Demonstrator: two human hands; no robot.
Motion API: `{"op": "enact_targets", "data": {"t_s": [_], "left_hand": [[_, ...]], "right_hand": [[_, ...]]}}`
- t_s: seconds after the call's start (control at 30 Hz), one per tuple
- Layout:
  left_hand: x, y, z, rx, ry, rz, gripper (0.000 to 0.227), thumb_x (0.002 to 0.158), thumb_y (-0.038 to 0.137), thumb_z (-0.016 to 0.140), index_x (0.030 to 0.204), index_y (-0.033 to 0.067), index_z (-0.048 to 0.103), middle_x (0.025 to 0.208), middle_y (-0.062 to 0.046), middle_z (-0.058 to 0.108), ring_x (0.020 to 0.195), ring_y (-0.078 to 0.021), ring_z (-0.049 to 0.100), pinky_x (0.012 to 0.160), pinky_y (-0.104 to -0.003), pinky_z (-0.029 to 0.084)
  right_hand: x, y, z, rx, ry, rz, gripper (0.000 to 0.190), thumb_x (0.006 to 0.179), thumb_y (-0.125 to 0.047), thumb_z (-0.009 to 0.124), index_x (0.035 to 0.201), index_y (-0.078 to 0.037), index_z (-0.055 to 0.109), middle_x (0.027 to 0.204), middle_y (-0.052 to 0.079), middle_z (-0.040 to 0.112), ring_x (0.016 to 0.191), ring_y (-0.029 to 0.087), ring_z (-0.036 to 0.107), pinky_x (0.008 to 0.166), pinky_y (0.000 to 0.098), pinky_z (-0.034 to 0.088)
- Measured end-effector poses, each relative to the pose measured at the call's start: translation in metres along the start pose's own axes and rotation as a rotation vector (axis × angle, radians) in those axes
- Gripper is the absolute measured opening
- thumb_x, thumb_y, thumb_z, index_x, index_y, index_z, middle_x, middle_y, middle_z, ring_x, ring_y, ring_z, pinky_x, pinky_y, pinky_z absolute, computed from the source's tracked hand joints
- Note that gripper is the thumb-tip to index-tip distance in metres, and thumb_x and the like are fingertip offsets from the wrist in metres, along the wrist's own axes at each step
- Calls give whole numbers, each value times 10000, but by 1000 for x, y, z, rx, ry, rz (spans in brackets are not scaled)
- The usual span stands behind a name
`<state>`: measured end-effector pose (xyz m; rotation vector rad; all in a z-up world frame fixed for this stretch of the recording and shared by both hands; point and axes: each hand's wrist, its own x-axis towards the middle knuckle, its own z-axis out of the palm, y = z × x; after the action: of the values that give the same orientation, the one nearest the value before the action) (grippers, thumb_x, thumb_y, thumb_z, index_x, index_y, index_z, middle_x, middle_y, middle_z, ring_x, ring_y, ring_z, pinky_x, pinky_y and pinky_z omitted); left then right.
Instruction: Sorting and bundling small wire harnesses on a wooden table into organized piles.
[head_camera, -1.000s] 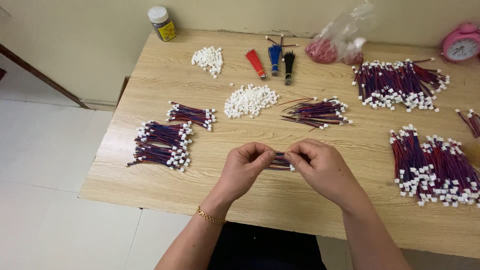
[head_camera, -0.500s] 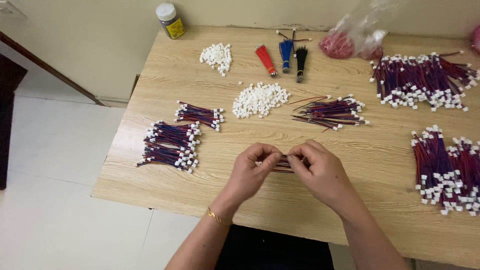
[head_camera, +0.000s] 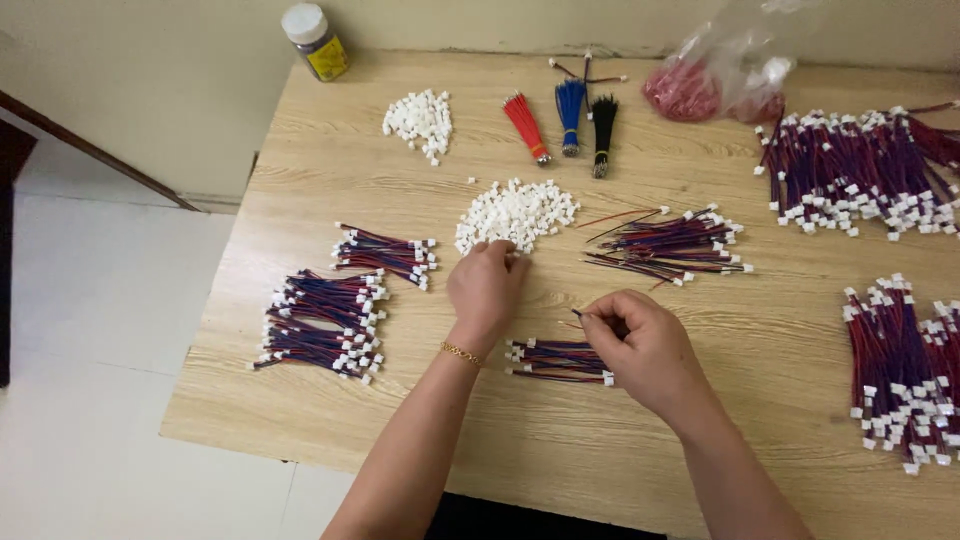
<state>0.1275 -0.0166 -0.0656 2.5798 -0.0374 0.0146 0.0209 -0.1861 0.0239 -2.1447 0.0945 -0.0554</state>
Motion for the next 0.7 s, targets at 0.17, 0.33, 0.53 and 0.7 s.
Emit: {"op": "enact_targets", "data": {"t_s": [0.17,0.33,0.53,0.7], "left_hand": [[4,-7,10,11,56,7,237,839,395,682,966,199,727,845,-33,652,823,-283,699,739,-398,555],[-22,-8,-23,-419,-60,102,186,894,228,652,1047,134,697,967,-105,732,926,-315,699,773,-451,551],[-77,10,-39,-1334,-268,-134,219,902,47,646,1108,-27,666,932,-143,706,811,-186,699,741,-306,603],[-104,4,-30,-1484,-301,-138,198,847,-40,672,1041,-24,706,945,-144,710,840,-174,681,747,-310,605]], "right_hand": [[5,-3,3,11,-9,-10,65,789,-125,692,786,-64,715,675,144,630,696,255,642,673,359,498],[3,-7,-1,16,-11,-51,74,798,-112,683,783,-42,699,670,169,616,680,281,624,655,378,486],[-16,-40,-8,11,-35,-54,72,796,-142,705,783,-72,712,681,124,634,687,223,636,657,334,499],[-33,-45,-12,11,-79,-49,100,817,-121,694,792,-24,695,663,157,606,661,235,602,636,361,484]]}}
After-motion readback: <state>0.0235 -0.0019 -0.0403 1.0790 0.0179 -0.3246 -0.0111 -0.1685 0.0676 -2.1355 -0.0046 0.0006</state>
